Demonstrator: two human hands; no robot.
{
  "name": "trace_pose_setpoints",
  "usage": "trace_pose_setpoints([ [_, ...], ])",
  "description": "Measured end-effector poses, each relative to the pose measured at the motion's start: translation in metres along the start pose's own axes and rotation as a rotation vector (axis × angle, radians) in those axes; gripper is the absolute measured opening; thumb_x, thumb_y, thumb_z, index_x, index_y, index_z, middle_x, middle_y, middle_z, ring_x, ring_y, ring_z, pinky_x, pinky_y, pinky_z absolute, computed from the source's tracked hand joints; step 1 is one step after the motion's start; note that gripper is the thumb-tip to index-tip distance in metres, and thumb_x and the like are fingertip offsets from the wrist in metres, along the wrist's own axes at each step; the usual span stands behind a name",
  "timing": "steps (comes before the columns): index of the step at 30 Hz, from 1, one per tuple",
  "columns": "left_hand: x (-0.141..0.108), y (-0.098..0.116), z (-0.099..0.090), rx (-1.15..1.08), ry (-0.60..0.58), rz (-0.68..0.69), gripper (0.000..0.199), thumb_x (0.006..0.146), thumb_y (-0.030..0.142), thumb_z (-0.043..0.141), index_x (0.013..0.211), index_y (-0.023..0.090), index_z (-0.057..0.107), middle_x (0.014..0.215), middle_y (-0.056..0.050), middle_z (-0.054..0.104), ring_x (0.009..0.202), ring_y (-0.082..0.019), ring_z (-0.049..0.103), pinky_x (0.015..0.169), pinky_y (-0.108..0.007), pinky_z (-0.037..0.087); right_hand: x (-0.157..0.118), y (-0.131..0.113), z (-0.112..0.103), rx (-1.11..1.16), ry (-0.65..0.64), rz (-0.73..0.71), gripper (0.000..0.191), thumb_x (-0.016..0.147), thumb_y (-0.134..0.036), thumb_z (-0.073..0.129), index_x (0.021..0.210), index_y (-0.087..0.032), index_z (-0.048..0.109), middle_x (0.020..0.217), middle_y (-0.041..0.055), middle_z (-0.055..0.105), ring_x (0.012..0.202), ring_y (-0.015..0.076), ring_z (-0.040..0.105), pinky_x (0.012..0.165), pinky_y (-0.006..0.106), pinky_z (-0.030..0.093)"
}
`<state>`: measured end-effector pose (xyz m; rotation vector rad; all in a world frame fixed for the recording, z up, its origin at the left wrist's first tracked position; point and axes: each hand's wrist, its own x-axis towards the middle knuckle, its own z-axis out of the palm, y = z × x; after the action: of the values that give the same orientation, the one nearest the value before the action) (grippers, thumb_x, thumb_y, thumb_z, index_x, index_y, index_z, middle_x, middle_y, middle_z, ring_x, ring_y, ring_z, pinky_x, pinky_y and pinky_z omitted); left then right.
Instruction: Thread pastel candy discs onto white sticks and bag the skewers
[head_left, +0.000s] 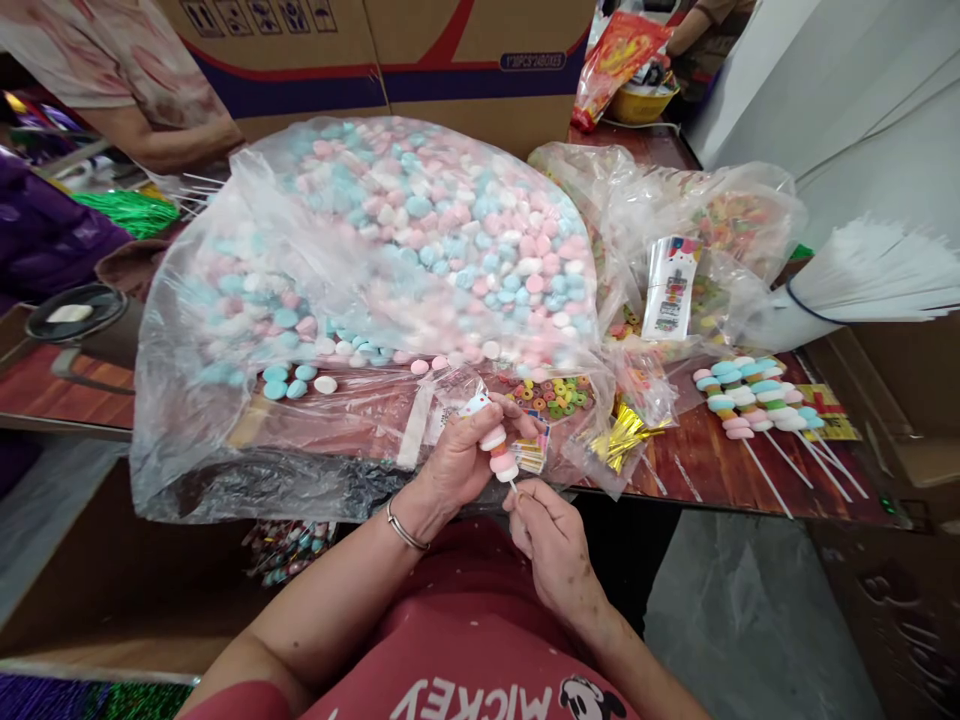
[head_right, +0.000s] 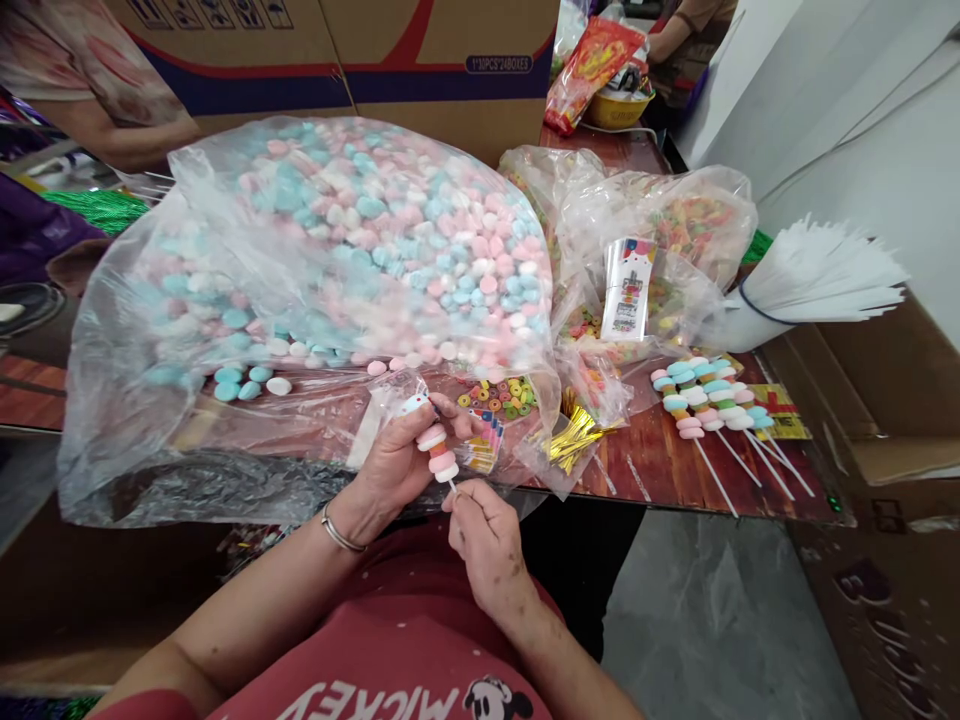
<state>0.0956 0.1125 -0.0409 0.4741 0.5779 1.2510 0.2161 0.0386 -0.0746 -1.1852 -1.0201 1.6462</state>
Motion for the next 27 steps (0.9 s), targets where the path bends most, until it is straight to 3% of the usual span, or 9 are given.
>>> trace_pose_setpoints([
  [5, -0.004, 0.007, 0.001, 0.064, -0.002, -0.025, 0.046, 0.062, 0.040, 0.086, 0.097, 0.015, 0.069, 0.091, -0.011, 0.075, 0.091, -0.027, 0.069, 0.087, -0.040, 0.051, 0.003, -0.008, -0.002, 0.188, 0.005, -0.009, 0.022, 0.086, -0.034, 0.055, 0.073, -0.017, 0.058, 0.043, -0.0099, 0.035, 0.042, 0.0055, 0.024, 0.045, 0.023, 0.017],
  [11, -0.001, 0.032, -0.005, 0.038, 0.147, 0.188, 0.051, 0.064, 0.051, 0.083, 0.100, 0.017, 0.069, 0.106, -0.012, 0.072, 0.101, -0.027, 0.067, 0.093, -0.041, 0.051, 0.004, -0.018, -0.005, 0.353, -0.108, 0.101, 0.024, 0.083, -0.035, 0.059, 0.067, -0.017, 0.057, 0.037, -0.0110, 0.031, 0.038, 0.0049, 0.021, 0.046, 0.024, 0.018],
  [16, 0.007, 0.038, -0.003, 0.024, 0.199, 0.280, 0.037, 0.072, 0.045, 0.077, 0.096, 0.017, 0.070, 0.090, -0.008, 0.073, 0.090, -0.023, 0.068, 0.089, -0.037, 0.053, 0.003, -0.017, -0.002, 0.373, -0.135, 0.132, 0.025, 0.082, -0.036, 0.061, 0.067, -0.016, 0.057, 0.038, -0.0108, 0.033, 0.038, 0.0042, 0.021, 0.045, 0.023, 0.016],
  [21, 0.014, 0.035, -0.002, -0.056, 0.173, 0.194, 0.022, 0.071, 0.032, 0.080, 0.079, 0.017, 0.065, 0.058, 0.005, 0.055, 0.055, -0.011, 0.056, 0.068, -0.028, 0.052, 0.002, -0.018, 0.000, 0.399, -0.191, 0.172, 0.023, 0.083, -0.035, 0.060, 0.070, -0.017, 0.055, 0.036, -0.0123, 0.032, 0.035, 0.0034, 0.017, 0.043, 0.022, 0.015],
  [24, 0.015, 0.028, -0.004, -0.131, 0.148, 0.084, 0.021, 0.073, 0.027, 0.078, 0.076, 0.016, 0.061, 0.057, 0.007, 0.047, 0.046, -0.006, 0.046, 0.060, -0.024, 0.049, 0.002, -0.013, -0.002, 0.272, -0.172, 0.130, 0.025, 0.086, -0.039, 0.055, 0.071, -0.019, 0.053, 0.037, -0.0125, 0.030, 0.035, 0.0043, 0.018, 0.042, 0.022, 0.017],
  [27, 0.014, 0.018, -0.005, -0.165, 0.167, 0.014, 0.024, 0.075, 0.029, 0.078, 0.075, 0.014, 0.059, 0.057, 0.007, 0.045, 0.042, -0.003, 0.038, 0.055, -0.021, 0.045, 0.002, -0.008, -0.005, -0.188, -0.042, -0.068, 0.025, 0.090, -0.037, 0.049, 0.076, -0.019, 0.056, 0.044, -0.0089, 0.039, 0.038, 0.0067, 0.029, 0.042, 0.023, 0.023],
])
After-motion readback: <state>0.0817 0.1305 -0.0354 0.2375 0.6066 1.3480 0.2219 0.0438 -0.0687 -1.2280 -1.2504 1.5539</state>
